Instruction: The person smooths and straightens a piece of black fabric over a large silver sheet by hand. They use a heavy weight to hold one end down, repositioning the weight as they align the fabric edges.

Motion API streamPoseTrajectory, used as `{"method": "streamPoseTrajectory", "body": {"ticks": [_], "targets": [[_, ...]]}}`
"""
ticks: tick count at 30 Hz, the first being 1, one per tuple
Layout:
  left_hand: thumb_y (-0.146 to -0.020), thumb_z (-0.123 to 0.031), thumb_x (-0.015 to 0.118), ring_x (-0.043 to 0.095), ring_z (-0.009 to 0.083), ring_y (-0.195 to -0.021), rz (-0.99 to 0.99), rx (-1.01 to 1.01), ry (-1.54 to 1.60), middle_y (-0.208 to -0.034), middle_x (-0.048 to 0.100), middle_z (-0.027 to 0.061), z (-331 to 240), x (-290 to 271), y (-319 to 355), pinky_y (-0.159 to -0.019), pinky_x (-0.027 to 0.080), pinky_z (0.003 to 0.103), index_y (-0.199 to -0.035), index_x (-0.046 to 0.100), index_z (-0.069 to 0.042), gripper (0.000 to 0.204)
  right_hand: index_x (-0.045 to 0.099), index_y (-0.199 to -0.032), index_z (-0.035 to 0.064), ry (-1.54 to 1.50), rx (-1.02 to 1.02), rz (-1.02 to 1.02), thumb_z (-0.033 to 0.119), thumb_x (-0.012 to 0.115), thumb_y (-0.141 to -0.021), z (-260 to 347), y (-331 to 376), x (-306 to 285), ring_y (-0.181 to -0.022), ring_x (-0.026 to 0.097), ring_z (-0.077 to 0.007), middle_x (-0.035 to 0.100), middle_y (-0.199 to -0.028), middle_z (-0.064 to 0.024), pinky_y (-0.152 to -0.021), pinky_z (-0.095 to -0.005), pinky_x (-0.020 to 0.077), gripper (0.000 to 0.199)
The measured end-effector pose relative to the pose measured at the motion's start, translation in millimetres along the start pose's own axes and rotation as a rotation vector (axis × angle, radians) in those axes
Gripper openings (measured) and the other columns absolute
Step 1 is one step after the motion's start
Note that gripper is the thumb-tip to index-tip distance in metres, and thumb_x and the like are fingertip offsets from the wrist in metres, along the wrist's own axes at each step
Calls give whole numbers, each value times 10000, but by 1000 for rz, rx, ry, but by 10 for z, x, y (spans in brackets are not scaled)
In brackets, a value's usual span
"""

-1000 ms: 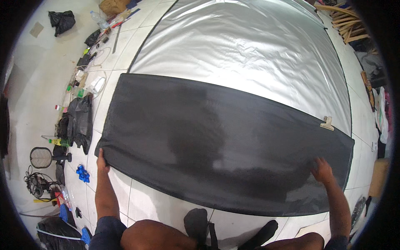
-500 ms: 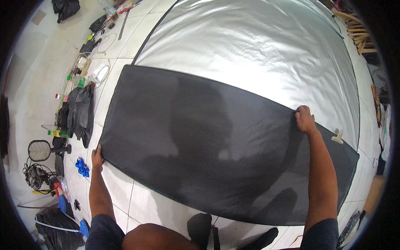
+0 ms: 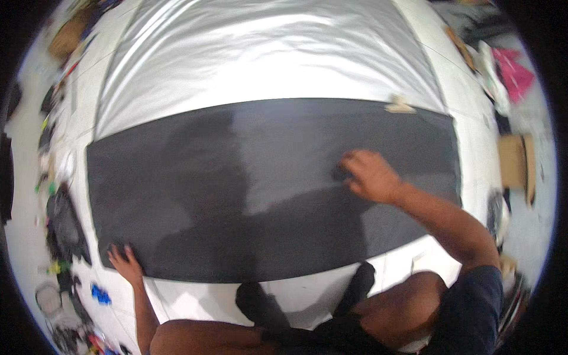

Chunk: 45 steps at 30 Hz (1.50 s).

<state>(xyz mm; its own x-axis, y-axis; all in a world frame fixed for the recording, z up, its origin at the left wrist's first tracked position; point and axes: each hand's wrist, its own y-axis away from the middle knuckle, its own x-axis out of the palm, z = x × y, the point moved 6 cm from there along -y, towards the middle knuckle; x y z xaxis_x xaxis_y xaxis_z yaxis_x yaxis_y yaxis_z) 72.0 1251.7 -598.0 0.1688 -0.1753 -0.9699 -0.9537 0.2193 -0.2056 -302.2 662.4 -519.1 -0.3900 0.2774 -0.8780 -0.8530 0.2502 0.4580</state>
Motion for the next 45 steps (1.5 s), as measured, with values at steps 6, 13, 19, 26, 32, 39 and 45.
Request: {"method": "streamPoseTrajectory", "body": {"ticks": [6, 13, 19, 26, 32, 39, 45], "targets": [[-877, -453, 490, 125, 434, -1383, 493, 497, -18, -1494, 169, 247, -2306, -18, 1736, -1104, 64, 558, -1429, 266, -13, 740, 372, -1392, 145, -88, 214, -250, 499, 485, -895, 178, 1267, 1224, -1360, 248, -367, 279, -1461, -185, -1104, -530, 170, 620], [-954, -472, 347, 92, 398, -1398, 284, 507, -280, -1512, 121, 220, -1995, 186, 1834, -1109, 52, 550, -1455, 193, -35, 682, 269, -1447, 183, -187, 768, -300, 585, 368, -913, -705, 2144, 1933, -1405, 102, -373, 153, -1517, -173, -1104, -573, 70, 676], [-925, -555, 366, 77, 467, -1376, 403, 551, -67, -1498, 55, 287, -2239, 62, 1895, -1082, 102, 588, -1459, 140, 1, 804, 274, -1449, 181, -296, 1496, -496, 620, 322, -903, -2389, 3279, 2418, -1395, 104, -405, 166, -1513, -186, -1100, -580, 35, 703], [-944, -512, 356, 119, 426, -1383, 474, 463, -100, -1499, 121, 259, -2165, 26, 1857, -1103, 99, 551, -1453, 192, -22, 725, 407, -1347, 85, -128, 1651, -456, 549, 386, -917, -3993, 3337, 1769, -1290, 334, -405, 354, -1412, -196, -1021, -558, 287, 633], [-924, -499, 431, 224, 448, -1336, 400, -257, -119, -1439, 215, 327, -1570, -94, 1789, -1108, 155, 491, -1372, 263, 113, 776, 440, -1316, 81, -46, 588, -651, 416, 562, -879, -3091, 432, -12, -1130, 518, -318, 514, -1250, -142, -920, -442, 431, 565], [-898, -549, 459, 38, 468, -1377, 462, -302, 30, -1467, 26, 339, -1792, 332, 1858, -1119, 96, 512, -1424, 69, 80, 908, 549, -1126, -10, -126, 686, -567, 399, 520, -899, -3942, -233, 49, -992, 575, -393, 607, -1060, -212, -865, -445, 427, 468], [-832, -639, 502, 262, 443, -1298, 501, -246, -89, -1364, 243, 325, -1849, -84, 1751, -1052, 264, 516, -1382, 224, 64, 935, 593, -1032, 7, -560, 588, -618, 462, 487, -898, -4182, -253, 122, -802, 596, -256, 616, -862, -154, -765, -365, 446, 486]]}}
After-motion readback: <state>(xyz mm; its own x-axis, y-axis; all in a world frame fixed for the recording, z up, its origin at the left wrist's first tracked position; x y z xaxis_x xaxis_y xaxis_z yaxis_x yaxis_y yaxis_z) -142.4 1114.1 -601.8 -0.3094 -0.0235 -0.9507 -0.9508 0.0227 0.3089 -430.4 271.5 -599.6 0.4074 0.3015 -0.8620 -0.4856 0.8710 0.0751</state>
